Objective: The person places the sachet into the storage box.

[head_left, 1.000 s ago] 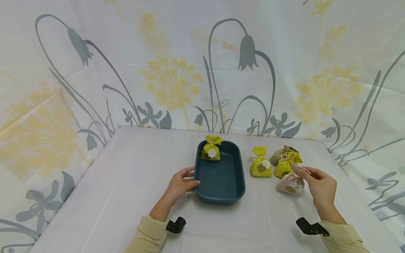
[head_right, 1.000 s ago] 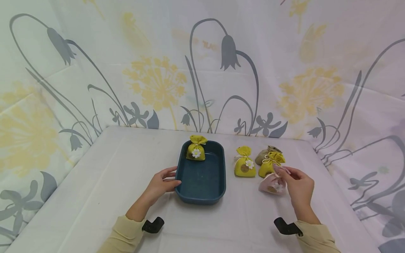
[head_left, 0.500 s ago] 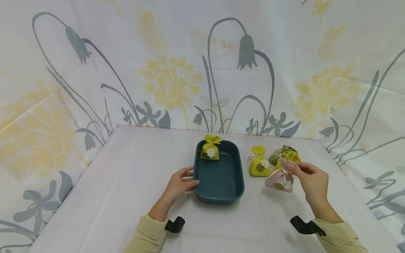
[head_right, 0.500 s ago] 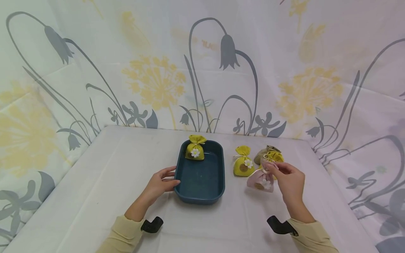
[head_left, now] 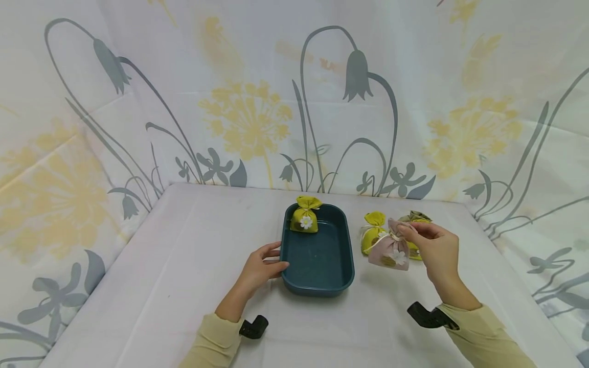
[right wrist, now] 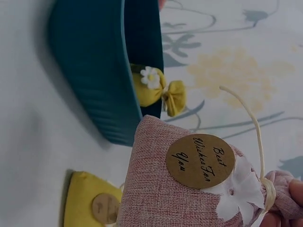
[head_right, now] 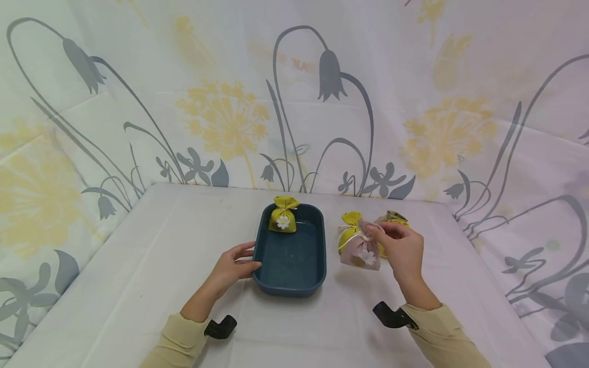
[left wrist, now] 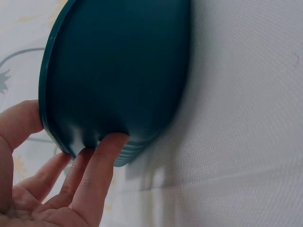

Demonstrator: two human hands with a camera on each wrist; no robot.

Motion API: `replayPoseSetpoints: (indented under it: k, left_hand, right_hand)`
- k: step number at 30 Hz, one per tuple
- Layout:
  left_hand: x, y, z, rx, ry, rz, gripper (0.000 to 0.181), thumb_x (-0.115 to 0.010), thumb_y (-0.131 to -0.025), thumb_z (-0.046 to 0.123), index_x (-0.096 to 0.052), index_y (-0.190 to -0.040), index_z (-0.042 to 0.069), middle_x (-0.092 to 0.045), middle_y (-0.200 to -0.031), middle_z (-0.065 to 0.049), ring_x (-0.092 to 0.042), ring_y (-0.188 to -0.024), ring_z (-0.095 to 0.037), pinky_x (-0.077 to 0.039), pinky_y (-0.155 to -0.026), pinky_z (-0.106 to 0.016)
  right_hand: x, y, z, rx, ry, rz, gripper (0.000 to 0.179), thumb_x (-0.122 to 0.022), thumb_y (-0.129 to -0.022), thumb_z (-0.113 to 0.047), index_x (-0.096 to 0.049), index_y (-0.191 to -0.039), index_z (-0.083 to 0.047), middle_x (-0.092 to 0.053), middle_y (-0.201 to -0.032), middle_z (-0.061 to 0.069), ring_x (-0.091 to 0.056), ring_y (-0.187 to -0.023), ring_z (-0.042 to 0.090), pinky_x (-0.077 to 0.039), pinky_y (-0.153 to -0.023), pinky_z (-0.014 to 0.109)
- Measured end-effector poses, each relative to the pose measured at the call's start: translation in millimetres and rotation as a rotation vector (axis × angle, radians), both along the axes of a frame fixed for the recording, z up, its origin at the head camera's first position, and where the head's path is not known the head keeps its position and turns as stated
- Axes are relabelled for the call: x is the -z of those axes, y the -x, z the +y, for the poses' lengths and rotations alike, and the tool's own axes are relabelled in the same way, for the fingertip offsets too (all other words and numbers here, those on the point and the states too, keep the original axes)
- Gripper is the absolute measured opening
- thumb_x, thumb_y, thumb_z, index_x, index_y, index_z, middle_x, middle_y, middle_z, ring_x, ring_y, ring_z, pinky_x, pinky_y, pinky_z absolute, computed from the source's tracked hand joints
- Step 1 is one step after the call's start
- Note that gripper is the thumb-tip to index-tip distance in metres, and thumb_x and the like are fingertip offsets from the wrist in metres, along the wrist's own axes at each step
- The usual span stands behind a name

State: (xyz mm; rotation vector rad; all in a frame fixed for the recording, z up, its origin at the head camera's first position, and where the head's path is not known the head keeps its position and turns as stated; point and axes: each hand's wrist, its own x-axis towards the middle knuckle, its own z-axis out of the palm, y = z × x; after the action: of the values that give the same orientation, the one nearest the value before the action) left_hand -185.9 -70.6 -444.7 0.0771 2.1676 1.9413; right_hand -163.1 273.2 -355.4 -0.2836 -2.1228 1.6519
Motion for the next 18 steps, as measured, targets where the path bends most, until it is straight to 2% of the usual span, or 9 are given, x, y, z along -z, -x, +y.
replayPoseSetpoints:
  k: [5, 11, 18]
  left_hand:
    - [0.4, 0.5, 0.8, -0.001, -0.001, -0.004, 0.06, -0.071, -0.082, 0.007, -0.045, -0.136, 0.002, -0.05, -0.124, -0.022, -0.057, -0.107, -0.032, -0.055, -0.074, -0.036]
    - [0.9, 0.2, 0.6, 0.003, -0.004, -0.006, 0.061, -0.071, -0.082, 0.008, -0.044, -0.136, 0.002, -0.051, -0.123, -0.022, -0.057, -0.107, -0.032, -0.055, -0.074, -0.036]
    - [0.4, 0.3, 0.2, 0.007, -0.012, -0.002, 0.061, -0.071, -0.082, 0.007, -0.044, -0.136, 0.002, -0.05, -0.124, -0.022, -0.057, -0.107, -0.032, -0.055, -0.074, -0.036]
  right_hand:
    - [-6.2, 7.5, -14.4, -0.044, 0.053, 0.046, 0.018, -0.078, -0.076, -0.014, -0.071, -0.084, 0.001, -0.065, -0.072, -0.007, -0.06, -0.064, 0.006, -0.048, -0.052, 0.014]
    - [-5.8, 18.0, -32.5, -0.06, -0.018, 0.079, 0.026, -0.078, -0.077, -0.015, -0.069, -0.089, 0.007, -0.063, -0.073, -0.007, -0.059, -0.067, 0.008, -0.051, -0.059, 0.015]
    - [-0.6, 30.8, -51.6, -0.09, -0.034, 0.029, 0.038, -0.078, -0.077, -0.025, -0.068, -0.095, 0.007, -0.064, -0.077, -0.006, -0.059, -0.072, 0.011, -0.049, -0.058, 0.016]
